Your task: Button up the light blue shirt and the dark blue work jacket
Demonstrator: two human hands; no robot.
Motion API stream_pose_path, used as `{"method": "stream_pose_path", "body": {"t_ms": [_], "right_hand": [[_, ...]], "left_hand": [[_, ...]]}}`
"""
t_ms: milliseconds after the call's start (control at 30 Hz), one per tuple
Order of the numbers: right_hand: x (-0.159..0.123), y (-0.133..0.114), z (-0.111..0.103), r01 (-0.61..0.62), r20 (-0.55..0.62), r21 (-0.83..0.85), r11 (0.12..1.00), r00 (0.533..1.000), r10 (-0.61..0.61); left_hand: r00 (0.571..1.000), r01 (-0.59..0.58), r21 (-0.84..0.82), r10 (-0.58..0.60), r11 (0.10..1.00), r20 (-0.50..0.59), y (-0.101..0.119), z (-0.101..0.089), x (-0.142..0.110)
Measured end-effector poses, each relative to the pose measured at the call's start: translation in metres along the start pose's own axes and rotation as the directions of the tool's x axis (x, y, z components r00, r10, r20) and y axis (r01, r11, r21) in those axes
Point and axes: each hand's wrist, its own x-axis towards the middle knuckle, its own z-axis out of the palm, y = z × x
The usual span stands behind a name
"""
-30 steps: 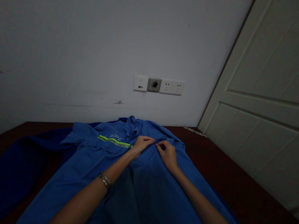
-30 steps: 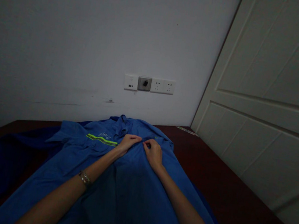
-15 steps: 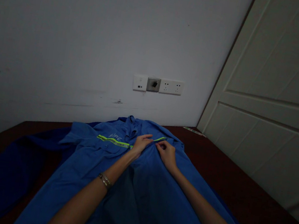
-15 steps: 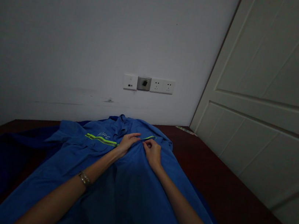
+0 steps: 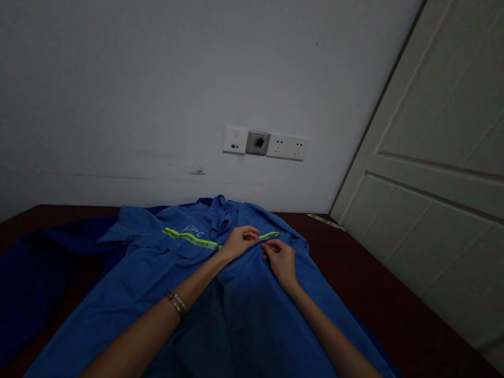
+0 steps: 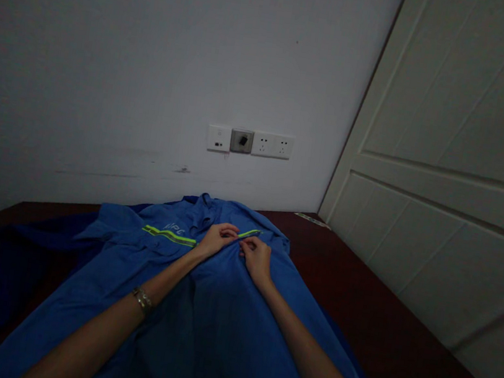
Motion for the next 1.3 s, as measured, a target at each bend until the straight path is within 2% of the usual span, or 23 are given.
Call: {"method": "stream_pose_path", "body": {"t_ms": [100, 200, 300, 500, 767, 933, 1100, 1200, 1300], "right_hand": [[0.001, 0.001, 0.000, -0.039, 0.006, 0.051, 0.998, 0.999, 0.039], [0.001, 0.001, 0.000, -0.058, 0.013, 0.074, 0.996, 0.998, 0.057], [0.001, 0.000, 0.000, -0.055, 0.012, 0.075, 0.996, 0.998, 0.054], [0.002, -0.002, 0.000, -0.099, 0.008, 0.111, 0.989, 0.995, 0.099], [0.005, 0.000, 0.001, -0.244, 0.000, 0.296, 0.923, 0.967, 0.256], [0.004, -0.002, 0.000, -0.215, -0.003, 0.237, 0.947, 0.975, 0.222], [0.003, 0.000, -0.001, -0.182, 0.002, 0.197, 0.963, 0.983, 0.185], [0.004, -0.002, -0.002, -0.224, 0.026, 0.214, 0.951, 0.974, 0.223], [0.009, -0.008, -0.008, -0.316, 0.121, 0.212, 0.925, 0.947, 0.296]], "left_hand": [[0.990, -0.132, 0.190, 0.121, 0.973, 0.067, 0.004, -0.002, -0.001], [0.967, -0.253, 0.372, 0.225, 0.893, 0.117, 0.011, -0.004, -0.004], [0.947, -0.321, 0.466, 0.276, 0.824, 0.163, 0.018, -0.005, -0.006], [0.939, -0.342, 0.506, 0.264, 0.792, 0.221, 0.023, -0.007, -0.006], [0.956, -0.292, 0.463, 0.239, 0.837, 0.170, 0.011, -0.009, -0.003], [0.964, -0.261, 0.515, 0.190, 0.816, 0.187, 0.011, -0.010, -0.002], [0.952, -0.297, 0.518, 0.212, 0.802, 0.219, 0.015, -0.009, -0.004], [0.943, -0.326, 0.531, 0.232, 0.782, 0.237, 0.016, -0.009, -0.005], [0.937, -0.346, 0.545, 0.253, 0.764, 0.241, 0.017, -0.009, -0.006]]}}
